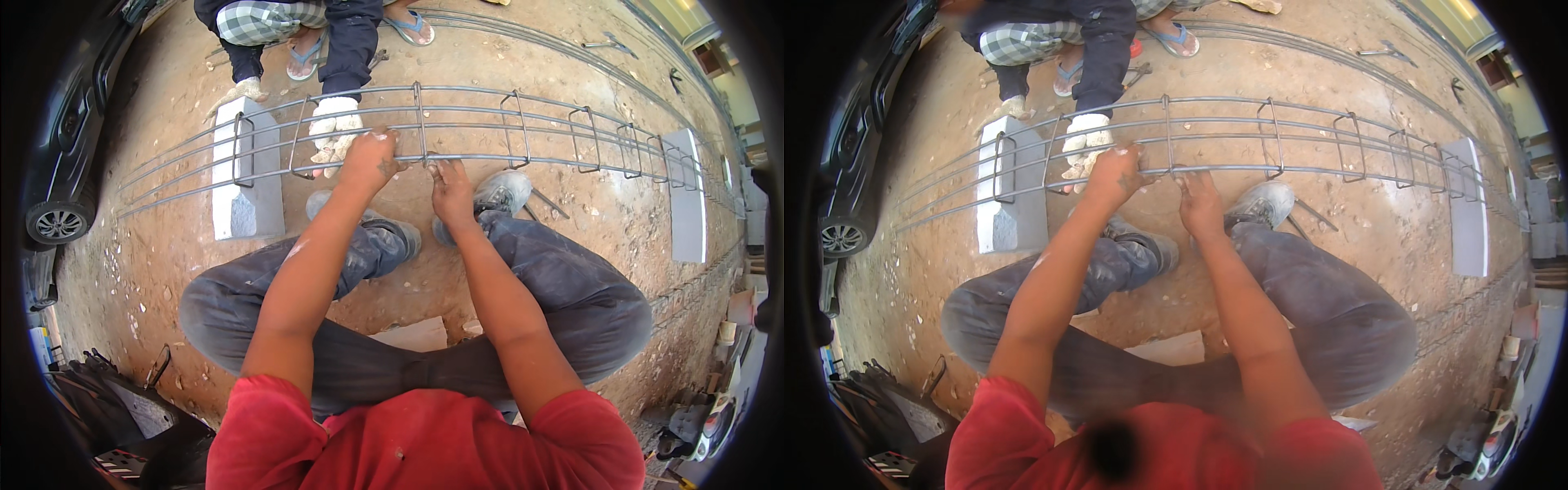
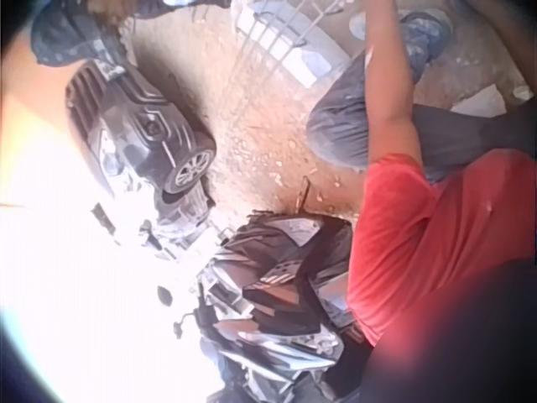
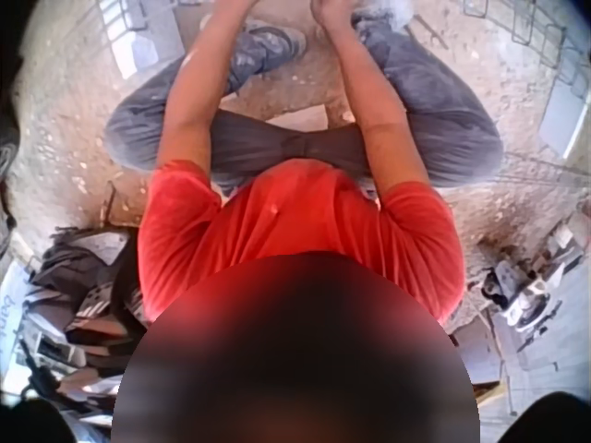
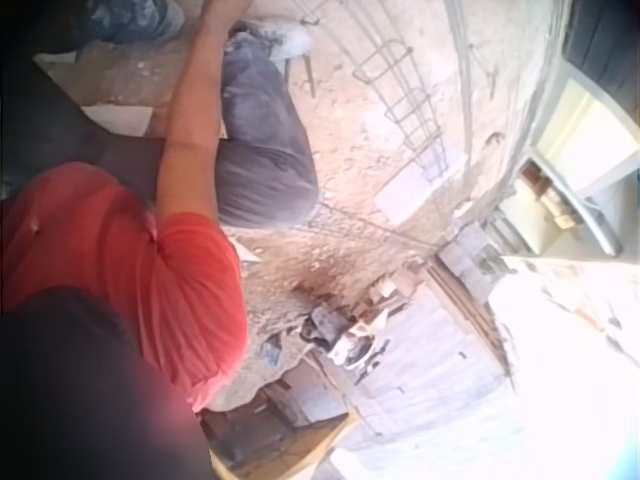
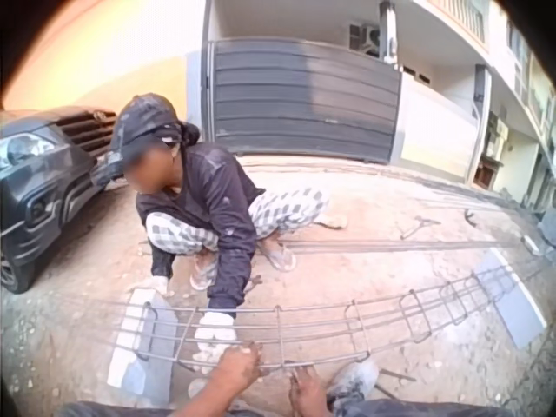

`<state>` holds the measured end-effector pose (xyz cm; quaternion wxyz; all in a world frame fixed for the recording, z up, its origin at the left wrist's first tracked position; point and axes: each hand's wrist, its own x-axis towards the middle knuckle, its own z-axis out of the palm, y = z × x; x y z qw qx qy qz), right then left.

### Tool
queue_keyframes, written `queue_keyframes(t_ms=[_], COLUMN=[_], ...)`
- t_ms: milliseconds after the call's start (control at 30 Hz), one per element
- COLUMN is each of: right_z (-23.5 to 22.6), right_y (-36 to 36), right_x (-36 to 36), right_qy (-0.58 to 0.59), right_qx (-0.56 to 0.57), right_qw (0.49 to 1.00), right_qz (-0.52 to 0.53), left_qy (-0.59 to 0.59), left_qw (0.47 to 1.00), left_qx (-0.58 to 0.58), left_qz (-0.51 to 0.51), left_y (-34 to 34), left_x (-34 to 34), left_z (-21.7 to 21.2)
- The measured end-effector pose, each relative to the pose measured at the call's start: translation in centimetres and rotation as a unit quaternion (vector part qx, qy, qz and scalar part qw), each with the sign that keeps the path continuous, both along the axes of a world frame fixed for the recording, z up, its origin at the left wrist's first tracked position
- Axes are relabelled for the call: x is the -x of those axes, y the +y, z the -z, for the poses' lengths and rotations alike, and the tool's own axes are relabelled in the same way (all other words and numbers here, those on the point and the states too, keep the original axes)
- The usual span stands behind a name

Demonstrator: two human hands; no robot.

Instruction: The person assembles a rebar cage by tying intersecting steel bars with wire using pliers. They repeatedly wrap wire around bar intersections and twist it tight to secure the structure.

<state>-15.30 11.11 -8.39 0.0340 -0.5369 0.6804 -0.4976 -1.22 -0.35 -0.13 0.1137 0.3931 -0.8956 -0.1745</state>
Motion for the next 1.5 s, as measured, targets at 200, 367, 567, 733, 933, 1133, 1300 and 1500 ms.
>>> queue_keyframes(t_ms=[200,367,567,733,933,1133,1300,1500], right_z=[-0.5,-1.0,-1.6,-2.0,-0.8,1.0,1.5,1.5], right_y=[-1.3,-0.3,-1.2,-0.9,-2.3,-2.7,-3.2,-3.6], right_x=[2.6,4.2,5.3,5.7,4.6,4.6,4.7,4.3], right_qy=[-0.513,-0.718,-0.567,-0.505,-0.478,-0.47,-0.477,-0.497], right_qx=[-0.1,-0.033,-0.045,-0.152,-0.096,-0.135,-0.132,-0.125], right_qw=[0.842,0.646,0.769,0.825,0.861,0.869,0.866,0.856], right_qz=[-0.13,-0.257,-0.292,-0.203,-0.141,-0.077,-0.068,-0.072], left_qy=[-0.034,0.019,-0.048,-0.078,0.031,0.004,0.036,0.064], left_qw=[0.998,0.991,0.993,0.976,0.947,0.969,0.957,0.943], left_qx=[0.051,0.131,0.081,-0.201,-0.299,-0.176,-0.249,-0.312], left_qz=[-0.014,-0.022,-0.076,-0.037,-0.11,-0.172,-0.146,-0.093], left_y=[-0.1,1.8,3.3,2.0,-1.1,-0.7,-1.1,-1.3], left_x=[0.6,0.4,1.2,1.5,1.6,2.9,2.6,1.4], left_z=[-0.2,-0.7,-2.4,-3.4,-0.3,2.5,2.3,1.2])
